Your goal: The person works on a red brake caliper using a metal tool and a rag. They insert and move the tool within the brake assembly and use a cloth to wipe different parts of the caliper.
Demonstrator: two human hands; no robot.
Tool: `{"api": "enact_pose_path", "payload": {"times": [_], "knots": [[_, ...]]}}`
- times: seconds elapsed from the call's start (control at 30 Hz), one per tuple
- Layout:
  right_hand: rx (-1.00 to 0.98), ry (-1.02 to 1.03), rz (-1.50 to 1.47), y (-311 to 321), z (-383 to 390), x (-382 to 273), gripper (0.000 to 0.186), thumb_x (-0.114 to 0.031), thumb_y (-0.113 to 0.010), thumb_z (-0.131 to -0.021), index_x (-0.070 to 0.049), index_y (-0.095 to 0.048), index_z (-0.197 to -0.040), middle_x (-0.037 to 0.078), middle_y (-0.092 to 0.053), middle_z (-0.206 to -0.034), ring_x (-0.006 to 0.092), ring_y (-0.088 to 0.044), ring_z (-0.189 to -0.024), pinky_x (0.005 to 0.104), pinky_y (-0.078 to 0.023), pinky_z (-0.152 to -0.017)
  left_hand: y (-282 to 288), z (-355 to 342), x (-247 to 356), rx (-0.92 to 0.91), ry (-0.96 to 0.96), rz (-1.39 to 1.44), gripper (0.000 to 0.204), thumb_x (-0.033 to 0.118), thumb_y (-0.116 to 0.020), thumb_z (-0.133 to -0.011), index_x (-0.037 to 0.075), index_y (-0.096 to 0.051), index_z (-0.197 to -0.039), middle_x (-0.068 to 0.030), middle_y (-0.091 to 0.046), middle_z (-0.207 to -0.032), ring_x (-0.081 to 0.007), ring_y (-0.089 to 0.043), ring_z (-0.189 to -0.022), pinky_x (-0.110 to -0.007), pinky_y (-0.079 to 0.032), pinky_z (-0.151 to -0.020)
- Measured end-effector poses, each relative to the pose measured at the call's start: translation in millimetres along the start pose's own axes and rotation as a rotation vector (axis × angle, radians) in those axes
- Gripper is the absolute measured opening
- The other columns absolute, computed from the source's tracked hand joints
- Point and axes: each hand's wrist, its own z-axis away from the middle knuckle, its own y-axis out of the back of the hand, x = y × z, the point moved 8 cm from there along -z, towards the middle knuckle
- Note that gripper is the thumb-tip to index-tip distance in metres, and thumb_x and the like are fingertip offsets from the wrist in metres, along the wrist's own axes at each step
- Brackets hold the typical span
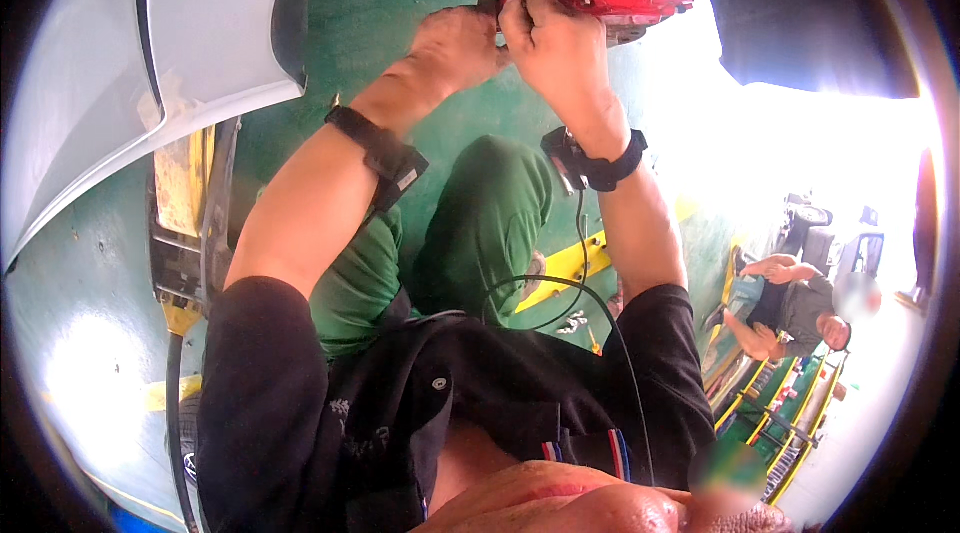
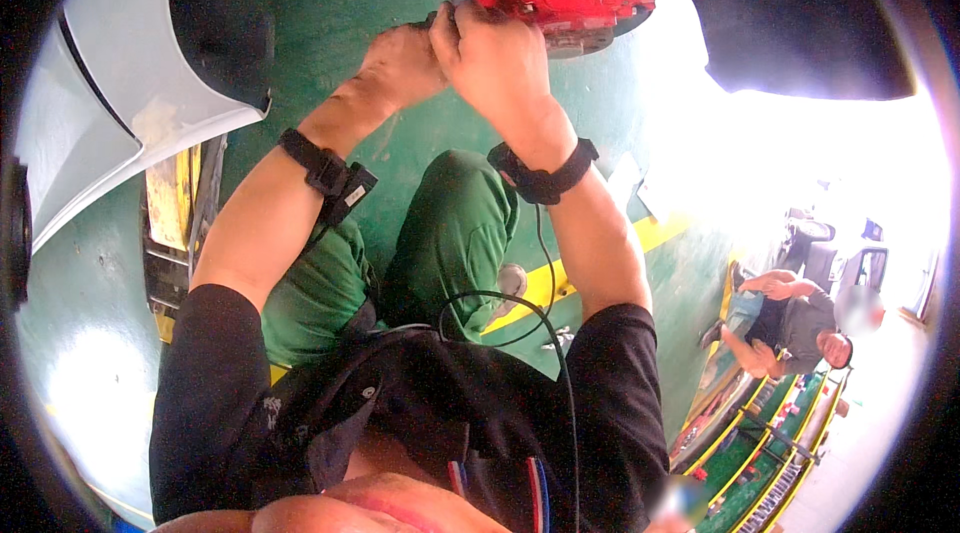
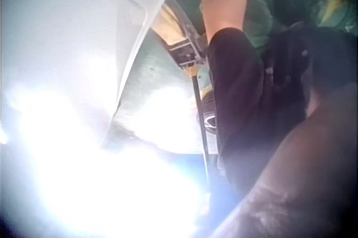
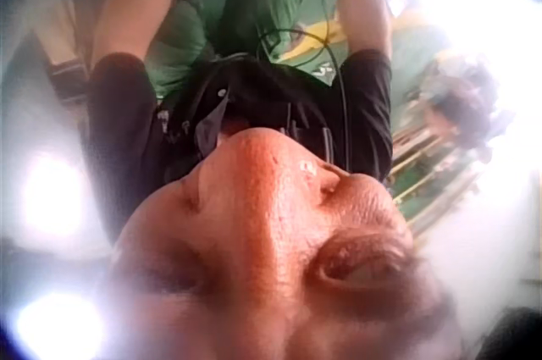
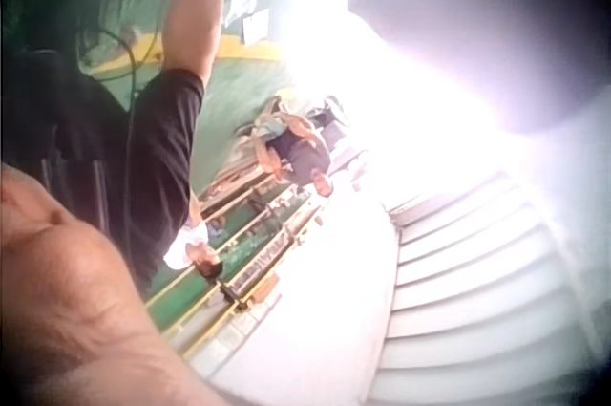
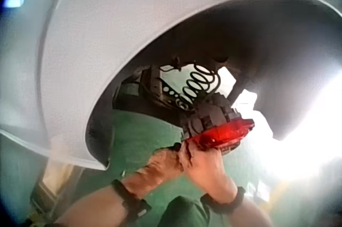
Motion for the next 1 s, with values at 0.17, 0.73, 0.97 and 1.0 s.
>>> {"api": "enact_pose_path", "payload": {"times": [0.17, 0.73, 0.97, 1.0], "knots": [[-0.031, 0.014, -0.039, -2.1, -2.8, -0.9, 0.03, -0.029, -0.062, -0.091, -0.005, -0.059, -0.071, 0.019, -0.058, -0.056, 0.0398, -0.058, -0.049, 0.0484, -0.05, -0.048, -9.0, -3.7, -5.0, 0.022, -0.059, 0.014, 0.048, 0.043, -0.061, -0.085, 0.005, -0.062, -0.114, -0.0167, -0.071, -0.101, -0.0347, -0.068, -0.096, -0.044, -0.054, -0.087], [0.006, -0.074, -0.045, -4.8, 5.1, 5.0, 0.027, -0.033, -0.06, -0.091, -0.008, -0.061, -0.081, 0.015, -0.063, -0.067, 0.0378, -0.063, -0.061, 0.0483, -0.051, -0.052, -11.1, -6.0, -10.2, 0.064, -0.117, 0.069, 0.04, 0.034, -0.057, -0.086, 0.004, -0.06, -0.112, -0.0187, -0.071, -0.101, -0.0348, -0.068, -0.096, -0.043, -0.055, -0.082], [-0.253, 0.128, 0.101, -20.4, -1.0, -28.4, 0.027, -0.034, -0.054, -0.095, -0.009, -0.061, -0.085, 0.012, -0.061, -0.065, 0.0336, -0.065, -0.064, 0.0446, -0.051, -0.052, -27.6, -18.1, -6.1, 0.262, -0.357, -0.13, 0.032, 0.015, -0.057, -0.087, -0.001, -0.056, -0.115, -0.0205, -0.067, -0.105, -0.0376, -0.068, -0.092, -0.043, -0.057, -0.078], [-0.308, 0.114, 0.059, -20.2, -1.5, -25.8, 0.03, -0.035, -0.051, -0.097, -0.01, -0.061, -0.085, 0.012, -0.062, -0.065, 0.034, -0.066, -0.066, 0.046, -0.052, -0.053, -26.7, -17.4, -7.1, 0.266, -0.369, -0.096, 0.033, 0.015, -0.058, -0.086, -0.002, -0.056, -0.115, -0.0206, -0.067, -0.106, -0.0371, -0.068, -0.094, -0.042, -0.057, -0.078]]}}
